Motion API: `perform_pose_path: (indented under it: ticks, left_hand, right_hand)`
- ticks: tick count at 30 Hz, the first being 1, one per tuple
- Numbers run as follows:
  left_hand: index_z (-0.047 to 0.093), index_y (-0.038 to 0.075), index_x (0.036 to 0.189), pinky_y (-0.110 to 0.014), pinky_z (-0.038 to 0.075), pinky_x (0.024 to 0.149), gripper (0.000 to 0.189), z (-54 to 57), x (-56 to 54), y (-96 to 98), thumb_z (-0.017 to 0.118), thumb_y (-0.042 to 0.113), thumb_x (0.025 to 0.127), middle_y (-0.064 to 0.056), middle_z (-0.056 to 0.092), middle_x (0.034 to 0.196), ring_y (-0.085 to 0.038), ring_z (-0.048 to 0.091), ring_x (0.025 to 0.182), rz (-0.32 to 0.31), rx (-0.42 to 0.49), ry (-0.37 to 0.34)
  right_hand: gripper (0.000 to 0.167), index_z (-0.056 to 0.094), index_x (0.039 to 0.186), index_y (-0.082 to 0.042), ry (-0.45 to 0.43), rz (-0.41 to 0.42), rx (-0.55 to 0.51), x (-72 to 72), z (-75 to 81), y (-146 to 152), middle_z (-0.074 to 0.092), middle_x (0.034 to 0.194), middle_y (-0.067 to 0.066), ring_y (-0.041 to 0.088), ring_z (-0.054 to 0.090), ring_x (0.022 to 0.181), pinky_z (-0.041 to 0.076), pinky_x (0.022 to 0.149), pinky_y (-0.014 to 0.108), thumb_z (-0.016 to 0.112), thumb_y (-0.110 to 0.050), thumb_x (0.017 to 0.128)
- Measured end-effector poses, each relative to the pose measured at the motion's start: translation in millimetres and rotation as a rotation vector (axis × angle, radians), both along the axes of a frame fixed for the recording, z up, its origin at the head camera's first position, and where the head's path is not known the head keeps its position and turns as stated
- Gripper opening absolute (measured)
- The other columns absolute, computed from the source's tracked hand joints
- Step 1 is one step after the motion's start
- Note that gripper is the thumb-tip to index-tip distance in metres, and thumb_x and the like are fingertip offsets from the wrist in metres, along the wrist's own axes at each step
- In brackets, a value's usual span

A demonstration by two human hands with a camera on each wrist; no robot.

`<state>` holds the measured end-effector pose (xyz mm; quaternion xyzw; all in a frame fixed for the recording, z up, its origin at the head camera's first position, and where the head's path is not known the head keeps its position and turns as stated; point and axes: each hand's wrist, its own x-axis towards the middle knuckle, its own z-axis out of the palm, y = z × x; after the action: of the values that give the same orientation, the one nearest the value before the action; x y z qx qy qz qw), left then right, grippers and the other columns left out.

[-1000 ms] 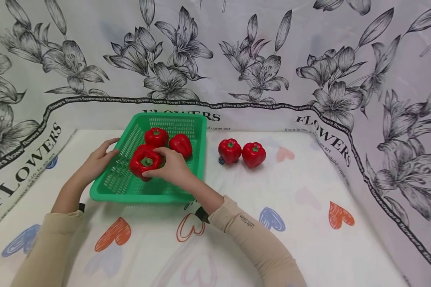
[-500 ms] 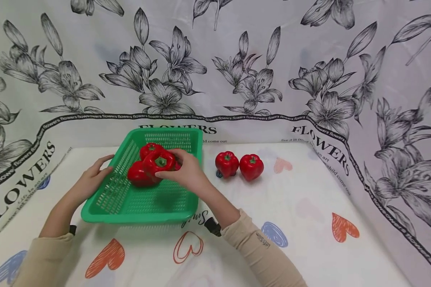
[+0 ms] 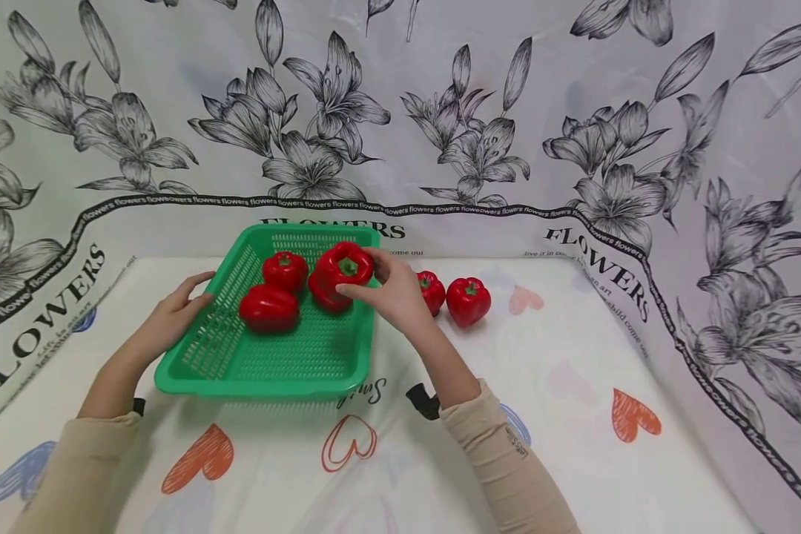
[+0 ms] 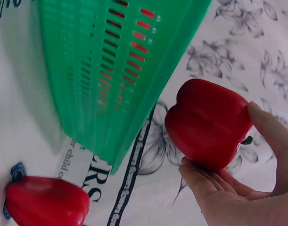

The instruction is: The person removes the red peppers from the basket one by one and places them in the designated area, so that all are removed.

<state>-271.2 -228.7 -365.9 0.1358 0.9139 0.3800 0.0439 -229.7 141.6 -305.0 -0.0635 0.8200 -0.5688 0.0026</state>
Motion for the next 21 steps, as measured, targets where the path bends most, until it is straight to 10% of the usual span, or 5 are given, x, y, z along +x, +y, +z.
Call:
perform_pose_path:
  ticks: [21]
  left_hand:
    - [0.007, 0.012, 0.158, -0.030, 0.051, 0.071, 0.062, 1.5, -3.7, -0.9, 0.027, 0.041, 0.107, -0.037, 0.055, 0.129, -0.026, 0.069, 0.087, 0.017, 0.014, -0.039]
  right_hand:
    - [0.077, 0.039, 0.149, -0.015, -0.051, -0.223, -0.016, 3.2, 1.3, 75, 0.044, 0.153, 0.005, 0.021, 0.042, 0.142, 0.037, 0.114, 0.037, 0.078, -0.030, 0.084]
